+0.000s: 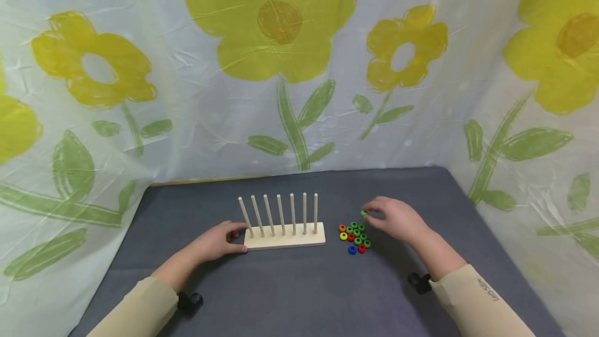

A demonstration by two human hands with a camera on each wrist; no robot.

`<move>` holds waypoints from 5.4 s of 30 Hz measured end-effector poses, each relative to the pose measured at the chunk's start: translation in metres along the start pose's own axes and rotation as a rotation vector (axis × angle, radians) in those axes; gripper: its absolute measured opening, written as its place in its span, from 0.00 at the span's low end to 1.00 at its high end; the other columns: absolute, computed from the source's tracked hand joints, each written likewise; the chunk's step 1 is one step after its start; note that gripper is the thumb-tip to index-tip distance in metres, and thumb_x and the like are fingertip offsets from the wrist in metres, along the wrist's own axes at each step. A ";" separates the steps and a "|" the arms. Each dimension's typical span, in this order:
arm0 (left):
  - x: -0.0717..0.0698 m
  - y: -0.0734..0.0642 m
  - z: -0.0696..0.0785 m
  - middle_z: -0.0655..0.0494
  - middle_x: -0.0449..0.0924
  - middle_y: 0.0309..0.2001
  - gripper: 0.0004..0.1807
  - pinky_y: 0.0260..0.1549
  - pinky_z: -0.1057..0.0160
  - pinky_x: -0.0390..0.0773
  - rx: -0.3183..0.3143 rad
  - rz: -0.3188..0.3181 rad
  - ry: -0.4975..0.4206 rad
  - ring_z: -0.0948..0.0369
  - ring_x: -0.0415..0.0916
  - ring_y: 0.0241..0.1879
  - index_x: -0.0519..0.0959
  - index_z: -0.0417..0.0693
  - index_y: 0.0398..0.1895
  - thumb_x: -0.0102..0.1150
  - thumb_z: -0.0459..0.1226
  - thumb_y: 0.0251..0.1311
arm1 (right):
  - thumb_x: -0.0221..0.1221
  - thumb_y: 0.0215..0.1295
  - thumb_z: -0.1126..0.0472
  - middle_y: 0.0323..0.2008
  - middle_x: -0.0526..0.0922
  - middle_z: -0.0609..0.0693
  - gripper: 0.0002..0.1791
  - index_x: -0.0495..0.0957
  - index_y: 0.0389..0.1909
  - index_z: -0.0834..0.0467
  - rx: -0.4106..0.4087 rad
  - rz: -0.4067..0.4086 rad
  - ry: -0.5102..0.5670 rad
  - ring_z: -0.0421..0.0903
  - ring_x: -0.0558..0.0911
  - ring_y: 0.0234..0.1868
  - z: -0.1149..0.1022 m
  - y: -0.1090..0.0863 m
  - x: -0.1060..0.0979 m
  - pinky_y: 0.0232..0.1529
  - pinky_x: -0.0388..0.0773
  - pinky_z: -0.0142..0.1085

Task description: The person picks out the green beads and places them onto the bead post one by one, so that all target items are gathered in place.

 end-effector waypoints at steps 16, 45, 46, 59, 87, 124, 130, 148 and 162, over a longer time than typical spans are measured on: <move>0.001 0.003 -0.003 0.61 0.71 0.39 0.35 0.37 0.56 0.69 -0.016 -0.012 0.009 0.61 0.68 0.35 0.75 0.64 0.66 0.73 0.53 0.52 | 0.66 0.65 0.54 0.43 0.83 0.40 0.10 0.86 0.45 0.50 -0.056 0.068 0.006 0.44 0.82 0.43 -0.026 0.020 -0.014 0.42 0.78 0.45; -0.001 0.004 0.000 0.60 0.70 0.38 0.35 0.36 0.56 0.68 -0.008 -0.001 0.025 0.61 0.67 0.34 0.76 0.62 0.65 0.74 0.53 0.52 | 0.68 0.62 0.56 0.42 0.84 0.43 0.08 0.86 0.42 0.48 -0.184 0.216 0.115 0.44 0.81 0.46 -0.088 0.059 -0.046 0.46 0.77 0.46; -0.001 0.004 0.000 0.60 0.70 0.38 0.35 0.36 0.56 0.68 -0.010 -0.004 0.025 0.61 0.67 0.34 0.76 0.62 0.65 0.74 0.53 0.52 | 0.68 0.62 0.56 0.42 0.84 0.43 0.08 0.86 0.42 0.47 -0.186 0.216 0.115 0.45 0.81 0.46 -0.090 0.059 -0.047 0.46 0.77 0.46; 0.000 0.002 0.003 0.60 0.69 0.38 0.34 0.35 0.57 0.68 -0.019 -0.017 0.017 0.60 0.67 0.33 0.76 0.61 0.64 0.74 0.52 0.52 | 0.68 0.62 0.56 0.42 0.84 0.42 0.09 0.86 0.43 0.48 -0.227 0.200 0.131 0.46 0.81 0.47 -0.106 0.063 -0.044 0.46 0.78 0.45; -0.002 -0.001 0.005 0.58 0.70 0.38 0.34 0.35 0.56 0.68 -0.014 -0.013 0.028 0.60 0.67 0.33 0.76 0.59 0.64 0.74 0.51 0.52 | 0.66 0.65 0.54 0.42 0.83 0.40 0.11 0.86 0.48 0.48 -0.187 0.135 0.105 0.39 0.79 0.40 -0.106 0.065 -0.034 0.39 0.77 0.40; 0.000 0.001 0.004 0.59 0.69 0.38 0.34 0.36 0.56 0.68 -0.027 -0.014 0.016 0.60 0.67 0.34 0.76 0.62 0.64 0.75 0.51 0.51 | 0.70 0.60 0.52 0.41 0.81 0.42 0.07 0.85 0.37 0.48 -0.146 0.050 0.238 0.40 0.77 0.38 -0.089 0.069 -0.002 0.38 0.76 0.38; 0.000 0.001 0.004 0.59 0.70 0.38 0.34 0.36 0.56 0.68 -0.026 -0.013 0.011 0.60 0.67 0.34 0.76 0.63 0.64 0.75 0.51 0.51 | 0.70 0.60 0.52 0.41 0.81 0.43 0.06 0.85 0.36 0.47 -0.178 0.016 0.216 0.43 0.78 0.40 -0.087 0.071 0.009 0.40 0.77 0.42; -0.003 0.003 0.004 0.59 0.70 0.39 0.34 0.36 0.55 0.68 -0.027 -0.027 0.006 0.60 0.67 0.34 0.76 0.62 0.64 0.75 0.51 0.51 | 0.69 0.61 0.52 0.39 0.78 0.41 0.05 0.85 0.37 0.45 -0.107 -0.200 0.204 0.45 0.76 0.39 -0.071 0.075 0.056 0.40 0.74 0.39; -0.004 0.001 0.007 0.58 0.68 0.37 0.33 0.34 0.56 0.66 -0.031 -0.022 -0.017 0.59 0.66 0.33 0.78 0.60 0.62 0.75 0.51 0.51 | 0.71 0.59 0.54 0.42 0.79 0.42 0.08 0.87 0.40 0.46 -0.087 -0.288 0.119 0.46 0.79 0.46 -0.070 0.076 0.082 0.46 0.77 0.42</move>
Point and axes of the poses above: each hand's wrist, its own y-axis towards the middle knuckle, its own x-axis out of the palm, z = x × y, the point moved 8 cm from there along y, towards the middle knuckle
